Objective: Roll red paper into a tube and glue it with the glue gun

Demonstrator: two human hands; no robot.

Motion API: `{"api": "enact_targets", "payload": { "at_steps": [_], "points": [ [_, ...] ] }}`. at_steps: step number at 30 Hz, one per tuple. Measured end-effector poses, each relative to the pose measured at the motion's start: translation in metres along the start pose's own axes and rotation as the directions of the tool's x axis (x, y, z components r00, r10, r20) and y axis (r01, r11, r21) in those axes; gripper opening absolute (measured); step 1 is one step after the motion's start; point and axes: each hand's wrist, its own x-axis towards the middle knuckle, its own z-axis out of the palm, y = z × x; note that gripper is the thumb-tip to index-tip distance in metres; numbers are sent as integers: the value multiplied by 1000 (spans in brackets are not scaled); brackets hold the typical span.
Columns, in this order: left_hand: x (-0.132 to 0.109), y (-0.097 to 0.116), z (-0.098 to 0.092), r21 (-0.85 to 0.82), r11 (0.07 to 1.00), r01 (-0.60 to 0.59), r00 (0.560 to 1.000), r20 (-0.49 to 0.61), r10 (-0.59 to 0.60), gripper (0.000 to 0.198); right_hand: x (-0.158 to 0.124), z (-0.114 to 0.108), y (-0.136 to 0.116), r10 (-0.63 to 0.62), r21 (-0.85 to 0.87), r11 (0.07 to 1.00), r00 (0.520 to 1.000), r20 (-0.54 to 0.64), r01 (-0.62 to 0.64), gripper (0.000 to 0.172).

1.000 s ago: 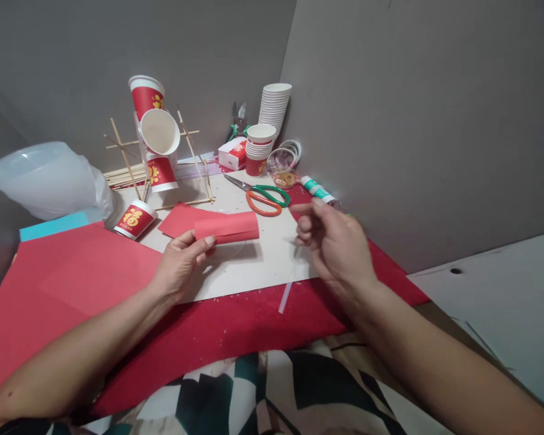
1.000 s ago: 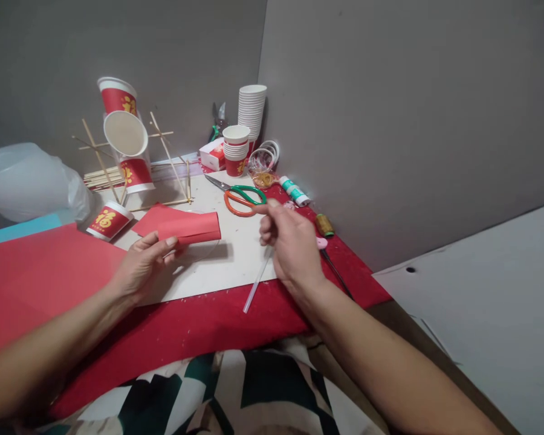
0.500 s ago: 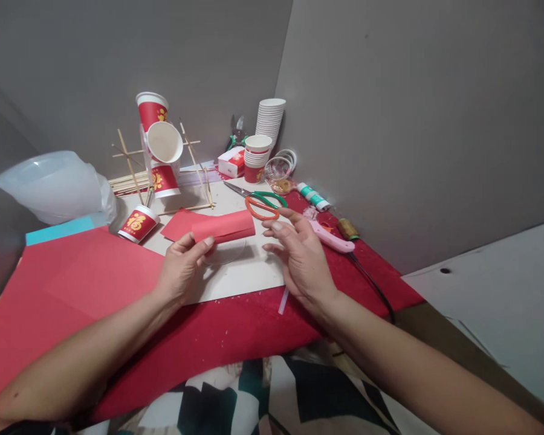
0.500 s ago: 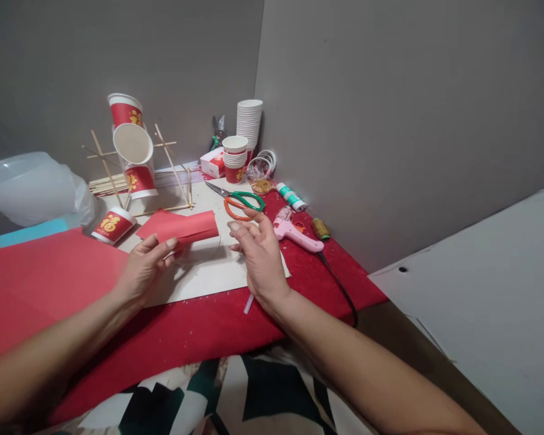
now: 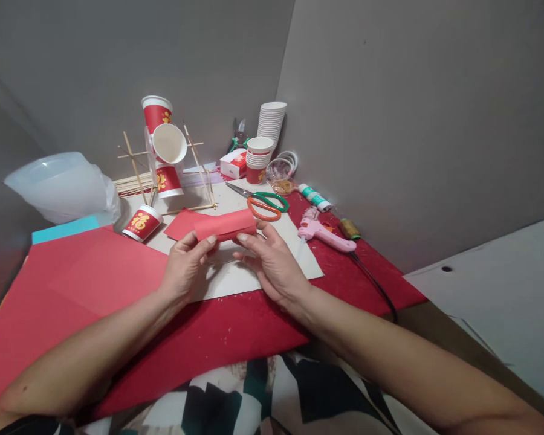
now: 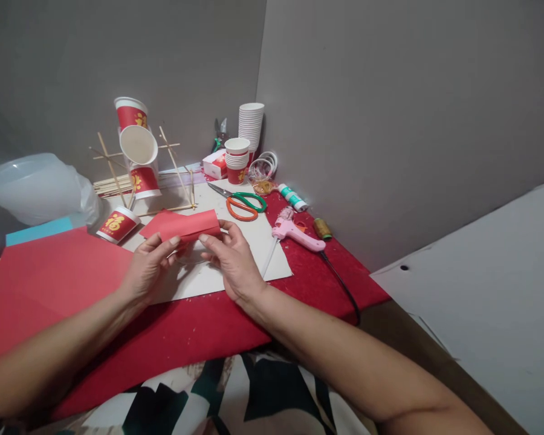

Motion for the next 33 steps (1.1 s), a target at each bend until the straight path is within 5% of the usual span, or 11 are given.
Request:
{"api": "enact_targets", "payload": {
  "at_steps": [13, 26, 33],
  "points": [
    [-1, -4, -4, -5, 991, 133, 982, 136, -131, 28, 9, 2, 7, 88, 19, 996, 989, 121, -91, 29],
    [1, -4, -2, -12, 995, 103, 994, 21, -103, 27, 8, -1, 12, 1, -44, 999, 989, 148, 5, 34],
    [15, 18, -5, -10, 997, -80, 989, -124, 78, 32, 14, -17, -17, -146, -168, 976, 988, -50, 136, 44]
  ]
}}
